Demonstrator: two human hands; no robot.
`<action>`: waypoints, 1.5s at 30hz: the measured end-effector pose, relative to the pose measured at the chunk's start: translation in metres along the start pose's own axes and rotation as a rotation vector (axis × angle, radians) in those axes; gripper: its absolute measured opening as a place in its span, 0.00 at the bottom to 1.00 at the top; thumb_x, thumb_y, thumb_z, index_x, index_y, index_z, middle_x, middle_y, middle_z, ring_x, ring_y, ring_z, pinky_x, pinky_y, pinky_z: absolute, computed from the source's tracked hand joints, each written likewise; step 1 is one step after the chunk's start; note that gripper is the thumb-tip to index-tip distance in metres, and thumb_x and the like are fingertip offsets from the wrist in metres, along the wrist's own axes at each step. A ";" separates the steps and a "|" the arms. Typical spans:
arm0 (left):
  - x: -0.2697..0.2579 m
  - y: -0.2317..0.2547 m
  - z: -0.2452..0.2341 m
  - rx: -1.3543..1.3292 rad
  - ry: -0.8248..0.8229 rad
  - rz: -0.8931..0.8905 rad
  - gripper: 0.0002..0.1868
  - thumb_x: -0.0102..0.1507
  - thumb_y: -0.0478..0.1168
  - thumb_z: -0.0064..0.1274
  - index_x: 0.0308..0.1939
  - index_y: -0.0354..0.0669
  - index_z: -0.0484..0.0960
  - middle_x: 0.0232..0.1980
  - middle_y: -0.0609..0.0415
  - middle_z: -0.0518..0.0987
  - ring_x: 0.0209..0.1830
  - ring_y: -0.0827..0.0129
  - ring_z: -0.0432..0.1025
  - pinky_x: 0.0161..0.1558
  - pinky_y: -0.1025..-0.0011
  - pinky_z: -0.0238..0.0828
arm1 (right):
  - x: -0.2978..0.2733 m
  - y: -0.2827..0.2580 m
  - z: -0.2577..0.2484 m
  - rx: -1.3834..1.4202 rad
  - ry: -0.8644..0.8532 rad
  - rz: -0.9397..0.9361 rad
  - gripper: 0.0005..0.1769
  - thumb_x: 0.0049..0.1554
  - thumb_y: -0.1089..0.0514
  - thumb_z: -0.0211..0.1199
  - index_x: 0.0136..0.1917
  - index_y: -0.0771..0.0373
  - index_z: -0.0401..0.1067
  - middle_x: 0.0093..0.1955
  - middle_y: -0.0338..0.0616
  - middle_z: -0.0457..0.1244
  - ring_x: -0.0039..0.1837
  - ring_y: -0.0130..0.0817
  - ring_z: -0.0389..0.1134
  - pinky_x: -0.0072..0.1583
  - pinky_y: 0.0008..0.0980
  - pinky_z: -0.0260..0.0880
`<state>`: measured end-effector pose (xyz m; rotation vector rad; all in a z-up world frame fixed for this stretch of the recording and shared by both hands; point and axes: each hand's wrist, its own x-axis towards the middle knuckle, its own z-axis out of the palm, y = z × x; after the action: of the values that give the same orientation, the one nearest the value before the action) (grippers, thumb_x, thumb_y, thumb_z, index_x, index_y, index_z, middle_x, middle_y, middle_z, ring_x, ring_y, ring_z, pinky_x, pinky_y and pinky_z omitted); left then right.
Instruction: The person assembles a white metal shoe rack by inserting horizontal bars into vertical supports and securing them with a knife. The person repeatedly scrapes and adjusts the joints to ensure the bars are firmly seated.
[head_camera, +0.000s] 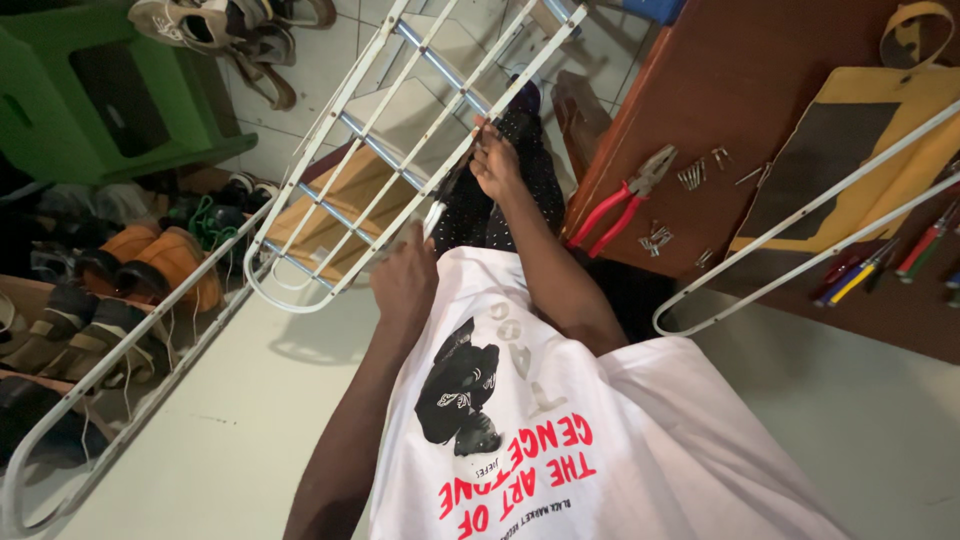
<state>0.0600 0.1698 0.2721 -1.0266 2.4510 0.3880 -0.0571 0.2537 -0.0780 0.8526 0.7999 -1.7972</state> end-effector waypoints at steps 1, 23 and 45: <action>0.000 0.001 -0.001 0.038 0.031 0.024 0.19 0.66 0.49 0.51 0.58 0.46 0.75 0.28 0.43 0.82 0.22 0.49 0.77 0.25 0.51 0.70 | 0.000 0.000 0.001 -0.006 0.012 0.004 0.19 0.69 0.53 0.53 0.70 0.61 0.69 0.40 0.36 0.61 0.27 0.19 0.46 0.27 0.23 0.43; 0.017 0.014 -0.008 0.176 0.117 0.171 0.17 0.67 0.48 0.53 0.52 0.40 0.78 0.25 0.47 0.79 0.23 0.54 0.77 0.22 0.59 0.72 | 0.001 0.001 0.007 -0.011 0.096 0.015 0.13 0.68 0.54 0.56 0.62 0.58 0.75 0.41 0.34 0.62 0.27 0.21 0.45 0.27 0.25 0.41; 0.093 0.041 -0.059 0.323 -0.244 0.307 0.11 0.62 0.41 0.50 0.43 0.38 0.81 0.41 0.43 0.83 0.40 0.53 0.81 0.37 0.59 0.78 | -0.014 0.019 0.033 0.393 -0.078 0.153 0.17 0.66 0.42 0.55 0.43 0.54 0.71 0.33 0.29 0.60 0.28 0.24 0.44 0.31 0.28 0.44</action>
<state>-0.0450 0.1174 0.2785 -0.4430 2.3472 0.1885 -0.0423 0.2271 -0.0512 1.0571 0.3229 -1.8647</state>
